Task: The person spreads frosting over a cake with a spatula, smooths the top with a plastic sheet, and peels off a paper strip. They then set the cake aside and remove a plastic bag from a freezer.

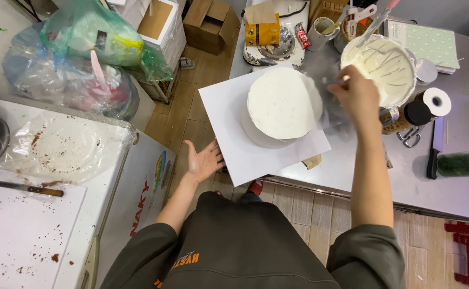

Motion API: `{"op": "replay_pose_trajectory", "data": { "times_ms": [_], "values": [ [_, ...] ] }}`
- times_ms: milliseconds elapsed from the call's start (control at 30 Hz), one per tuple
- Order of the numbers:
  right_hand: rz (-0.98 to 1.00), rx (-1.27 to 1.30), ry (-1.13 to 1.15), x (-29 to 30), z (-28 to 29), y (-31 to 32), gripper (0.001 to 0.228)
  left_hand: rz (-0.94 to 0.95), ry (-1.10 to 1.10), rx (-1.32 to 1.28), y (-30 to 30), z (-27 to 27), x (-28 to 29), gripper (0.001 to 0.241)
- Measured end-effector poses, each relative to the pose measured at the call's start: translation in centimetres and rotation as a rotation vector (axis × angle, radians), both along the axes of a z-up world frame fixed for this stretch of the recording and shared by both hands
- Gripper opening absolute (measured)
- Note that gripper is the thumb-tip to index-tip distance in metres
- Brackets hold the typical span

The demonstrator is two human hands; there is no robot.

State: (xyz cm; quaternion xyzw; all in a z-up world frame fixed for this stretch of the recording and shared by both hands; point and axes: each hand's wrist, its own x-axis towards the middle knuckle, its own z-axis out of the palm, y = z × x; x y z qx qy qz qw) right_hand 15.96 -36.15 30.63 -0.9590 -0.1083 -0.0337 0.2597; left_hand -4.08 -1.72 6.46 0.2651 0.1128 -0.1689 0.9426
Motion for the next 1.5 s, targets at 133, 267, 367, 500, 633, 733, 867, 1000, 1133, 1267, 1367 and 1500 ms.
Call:
{"op": "replay_pose_trajectory", "data": {
  "times_ms": [133, 267, 367, 500, 633, 733, 867, 1000, 1133, 1267, 1367, 1500],
  "values": [
    [0.055, 0.151, 0.054, -3.0, -0.1, 1.3, 0.024, -0.009, -0.001, -0.008, -0.5, -0.1, -0.2, 0.139],
    [0.152, 0.247, 0.265, -5.7, -1.1, 4.3, 0.024, -0.100, 0.014, 0.034, -1.0, -1.8, -0.3, 0.138],
    [0.079, 0.164, 0.180, -5.0, -0.5, 1.7, 0.026, -0.173, -0.035, -0.002, -1.5, -2.9, -1.2, 0.141],
    [-0.025, 0.216, 0.110, -4.3, -0.4, -0.1, 0.025, -0.071, 0.059, 0.017, -1.4, -2.9, -1.4, 0.136],
    [0.191, 0.337, 0.176, -5.3, -1.9, 5.3, 0.024, -0.011, 0.088, -0.037, -0.6, -3.0, -0.2, 0.140],
    [0.238, 0.295, 0.275, -5.8, -2.1, 8.8, 0.025, -0.074, 0.071, 0.047, -0.4, -3.8, 0.0, 0.144],
    [0.238, 0.120, 0.150, -3.9, -2.0, 8.1, 0.025, -0.077, 0.065, 0.080, -1.1, -4.4, -1.2, 0.140],
    [0.174, -0.018, -0.100, -1.8, -1.4, 3.2, 0.030, -0.086, 0.069, 0.064, -1.9, -3.9, -1.9, 0.142],
    [0.005, -0.017, -0.027, -1.2, -0.1, 1.6, 0.029, -0.087, 0.087, 0.039, -2.5, -3.3, -2.0, 0.139],
    [0.151, 0.132, 0.079, -3.2, -0.3, 6.5, 0.027, -0.111, 0.056, 0.048, -2.9, -3.7, -2.1, 0.138],
    [0.257, 0.185, 0.187, -3.9, -0.3, 10.7, 0.027, -0.102, 0.030, 0.023, -2.8, -3.9, -2.2, 0.137],
    [0.301, 0.120, 0.162, -3.0, -0.9, 12.7, 0.027, -0.076, 0.004, 0.034, -2.4, -3.2, -2.8, 0.135]
  ]
}}
